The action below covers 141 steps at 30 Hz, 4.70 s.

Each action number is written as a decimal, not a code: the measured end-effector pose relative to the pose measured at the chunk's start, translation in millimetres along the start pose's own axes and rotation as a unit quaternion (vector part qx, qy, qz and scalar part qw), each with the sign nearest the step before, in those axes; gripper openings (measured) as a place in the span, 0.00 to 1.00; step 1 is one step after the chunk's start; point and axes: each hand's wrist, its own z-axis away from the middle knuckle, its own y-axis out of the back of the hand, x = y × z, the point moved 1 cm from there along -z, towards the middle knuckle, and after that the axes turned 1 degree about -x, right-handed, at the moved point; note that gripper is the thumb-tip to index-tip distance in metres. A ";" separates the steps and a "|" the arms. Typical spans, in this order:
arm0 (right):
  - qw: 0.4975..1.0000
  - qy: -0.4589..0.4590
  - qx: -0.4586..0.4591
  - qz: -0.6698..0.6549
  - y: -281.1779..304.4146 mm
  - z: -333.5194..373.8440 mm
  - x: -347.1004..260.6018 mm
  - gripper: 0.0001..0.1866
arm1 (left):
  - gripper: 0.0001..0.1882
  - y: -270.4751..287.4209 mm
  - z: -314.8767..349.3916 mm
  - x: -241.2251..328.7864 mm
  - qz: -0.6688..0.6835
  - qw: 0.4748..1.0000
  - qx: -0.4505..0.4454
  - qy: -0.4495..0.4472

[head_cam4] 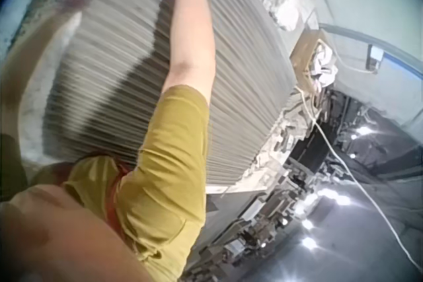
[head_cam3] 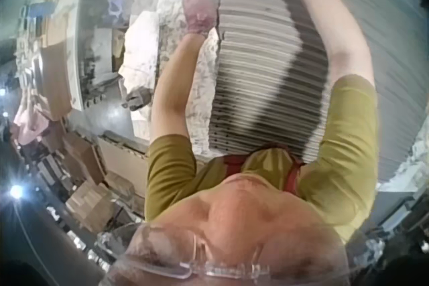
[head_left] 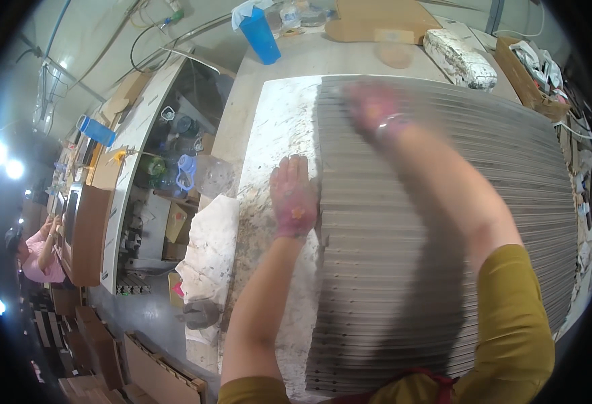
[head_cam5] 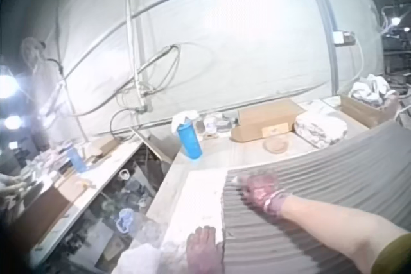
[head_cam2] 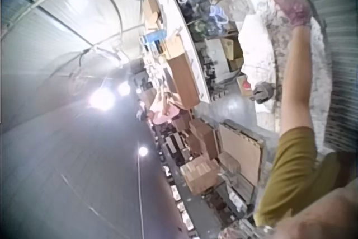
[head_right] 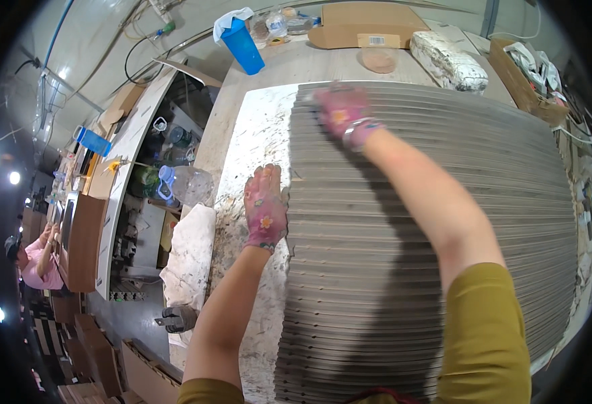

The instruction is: The person cleans a grooved wooden panel using a small white sponge, moving it along the grooves. They then apply a liquid from a small bottle to the edge of the panel and wipe it down with a cloth.

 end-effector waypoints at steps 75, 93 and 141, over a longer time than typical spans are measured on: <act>0.993 0.027 -0.013 0.112 -21.6 -57.7 16.1 0.13 | 0.34 -1.3 -5.9 6.5 0.035 0.999 -0.014 -0.033; 0.997 -0.010 0.065 0.039 -47.5 -62.4 43.2 0.11 | 0.24 -0.6 -14.1 15.4 0.005 0.999 -0.013 -0.032; 0.970 -0.055 0.166 0.168 47.8 45.8 225.3 0.08 | 0.29 -4.3 -4.8 0.0 0.009 0.999 0.001 -0.039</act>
